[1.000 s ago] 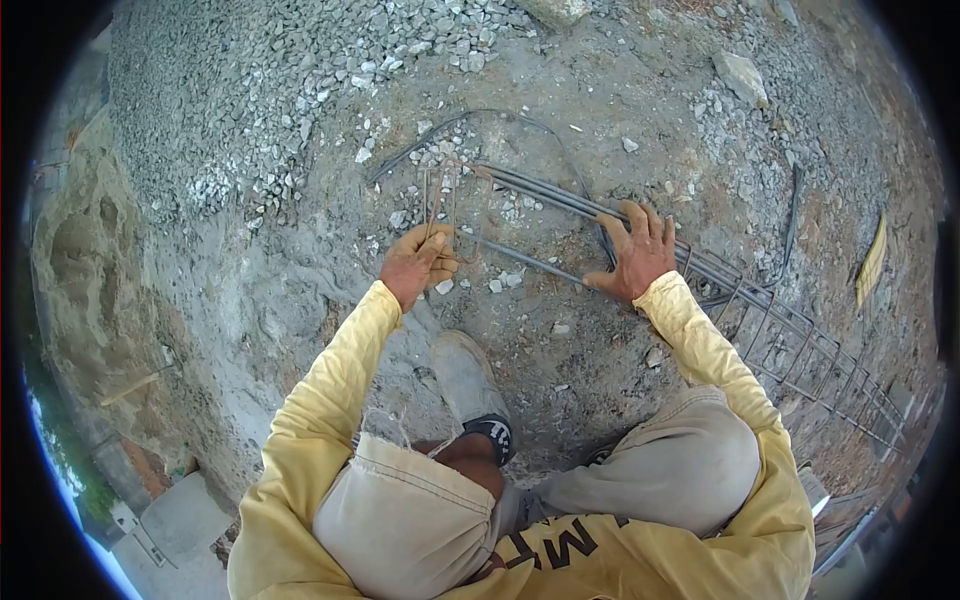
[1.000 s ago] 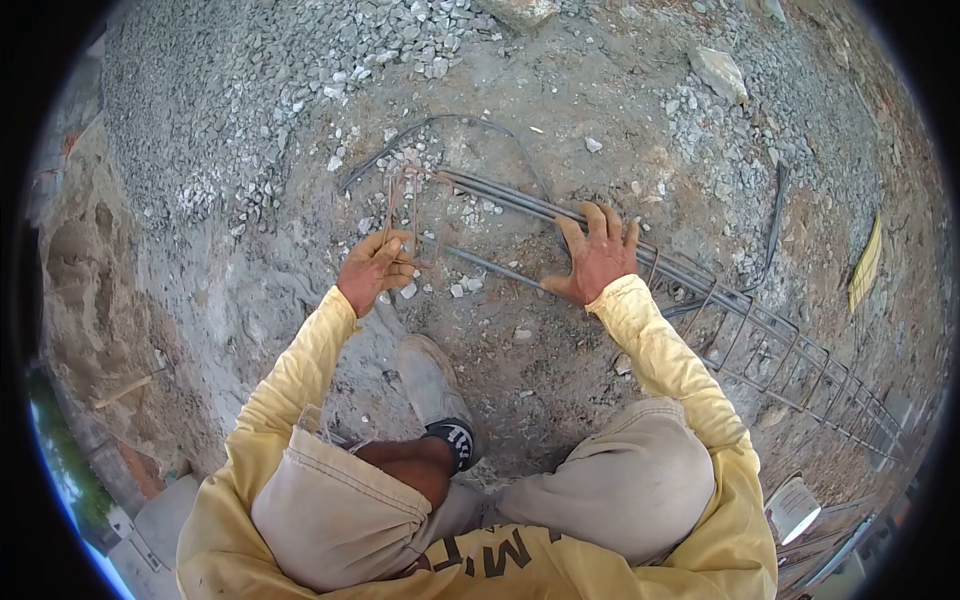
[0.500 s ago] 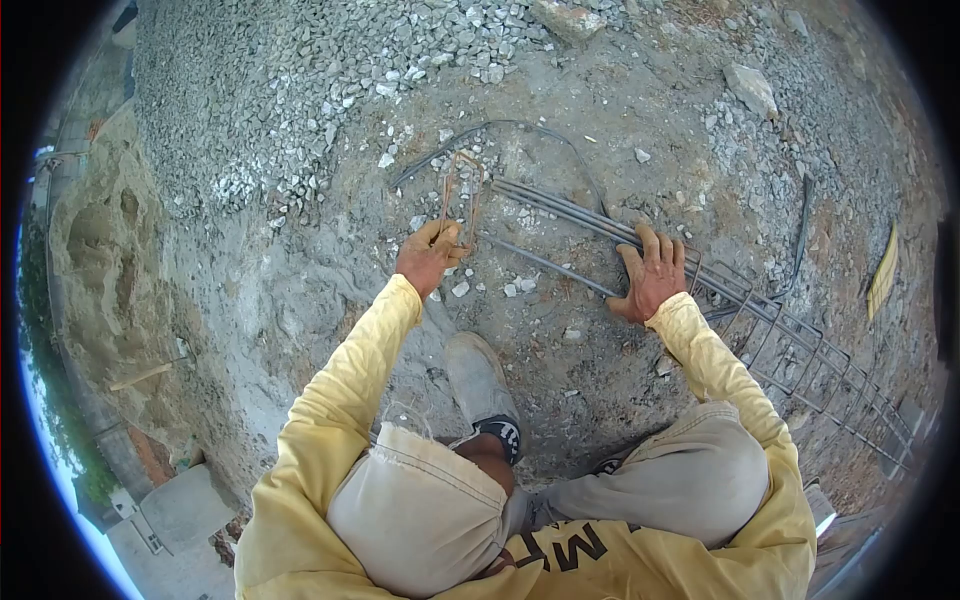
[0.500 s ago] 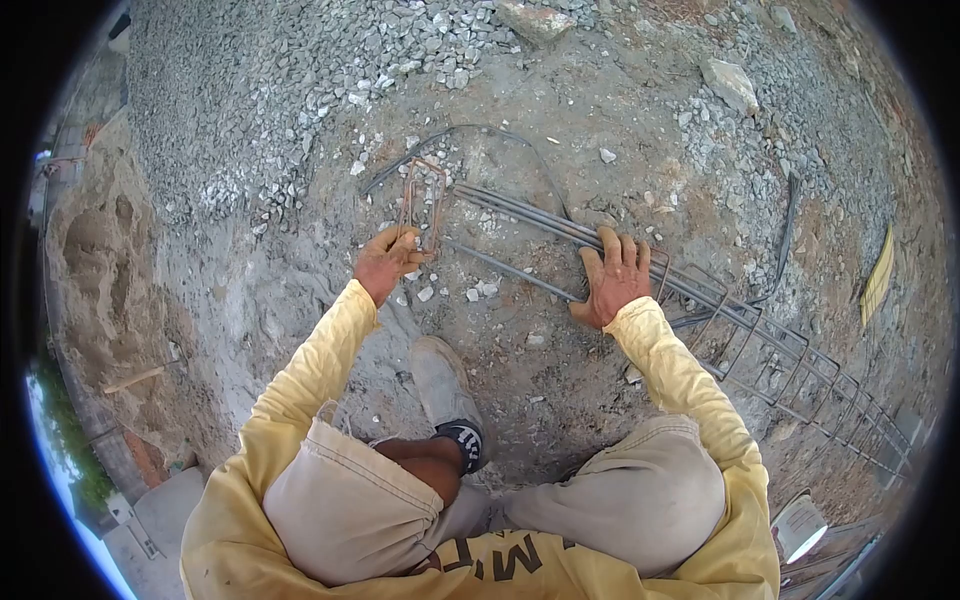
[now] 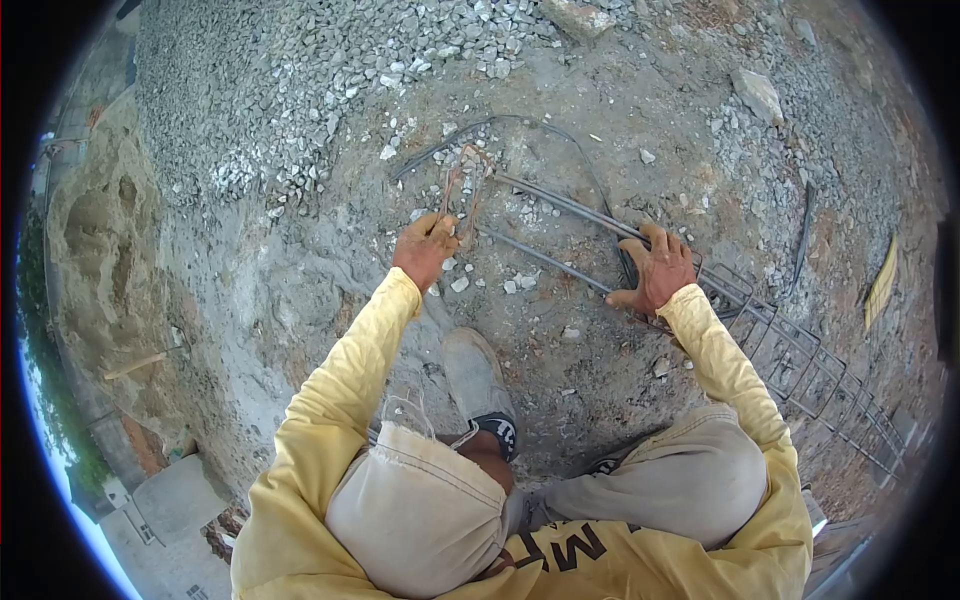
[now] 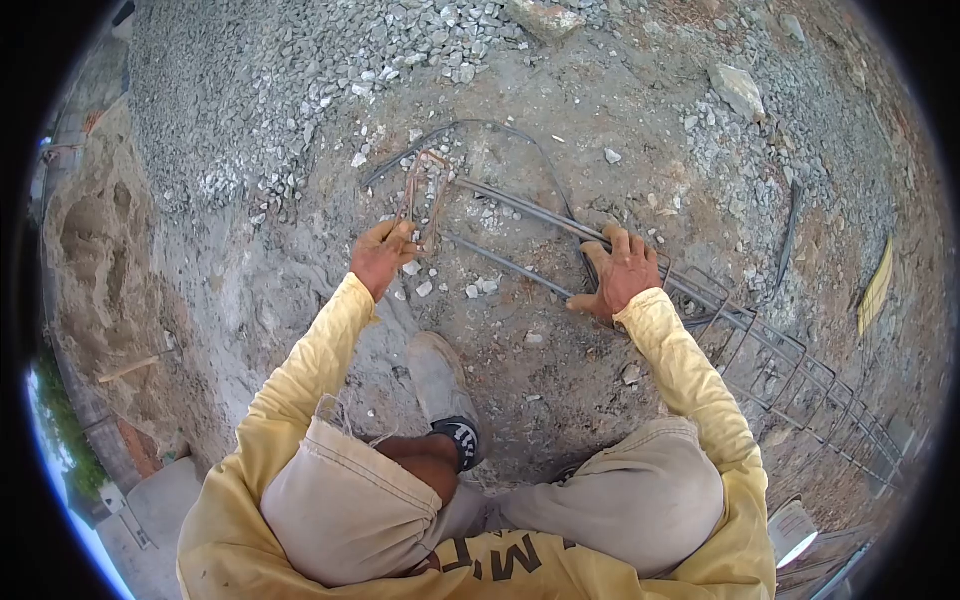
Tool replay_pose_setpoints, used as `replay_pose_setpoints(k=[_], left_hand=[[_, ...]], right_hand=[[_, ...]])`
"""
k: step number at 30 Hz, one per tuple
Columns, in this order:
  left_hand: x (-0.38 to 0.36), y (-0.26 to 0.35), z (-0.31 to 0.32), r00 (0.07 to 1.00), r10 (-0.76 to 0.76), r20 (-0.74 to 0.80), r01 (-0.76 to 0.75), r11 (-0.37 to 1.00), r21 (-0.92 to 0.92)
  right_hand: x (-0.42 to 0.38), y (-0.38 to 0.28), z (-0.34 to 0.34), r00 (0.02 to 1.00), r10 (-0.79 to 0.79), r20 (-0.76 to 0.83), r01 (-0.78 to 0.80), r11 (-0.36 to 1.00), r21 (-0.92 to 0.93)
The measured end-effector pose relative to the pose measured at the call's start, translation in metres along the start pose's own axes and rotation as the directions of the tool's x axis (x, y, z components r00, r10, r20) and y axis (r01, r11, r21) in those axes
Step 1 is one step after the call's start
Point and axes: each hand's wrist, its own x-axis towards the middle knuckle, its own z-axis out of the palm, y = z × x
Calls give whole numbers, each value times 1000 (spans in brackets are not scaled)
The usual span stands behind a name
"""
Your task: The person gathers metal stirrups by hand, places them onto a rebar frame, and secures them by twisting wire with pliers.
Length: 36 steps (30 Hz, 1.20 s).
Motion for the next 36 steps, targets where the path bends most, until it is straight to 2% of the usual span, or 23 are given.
replay_pose_setpoints(k=[3, 4, 7, 10, 13, 16, 21, 24, 30, 36], left_hand=[[-6, 11, 8, 996, 15, -90, -24, 995, -97], [-4, 9, 7, 997, 7, -78, -12, 998, -66], [0, 6, 5, 998, -7, -66, 8, 1000, 7], [-3, 6, 7, 997, -5, -82, 8, 999, 34], [-1, -3, 2, 997, 9, -82, -7, 1000, 27], [-2, -10, 3, 996, 20, -82, -21, 1000, -10], [-3, -15, 6, 996, -7, -84, 5, 999, -32], [-14, -5, 6, 993, 42, -110, -51, 996, -79], [-34, -16, 12, 997, -43, -58, 29, 972, -233], [-26, -20, 8, 975, -80, -207, 8, 944, -330]], right_hand=[[12, 23, 1, 988, 147, 48, -154, 961, 229], [12, 30, 14, 988, 148, -53, -135, 973, 189], [20, 44, 32, 983, 186, 9, -186, 979, 79], [22, 49, 38, 988, 154, 18, -154, 988, -13], [21, 47, 28, 983, 176, 45, -177, 984, 29], [23, 37, 2, 964, 201, 176, -216, 974, 71], [15, 32, -2, 978, 168, 122, -186, 970, 155], [11, 28, -7, 974, 184, 130, -207, 959, 195], [14, 30, -17, 966, 213, 145, -239, 950, 199], [12, 30, -20, 975, 203, 86, -218, 950, 223]])
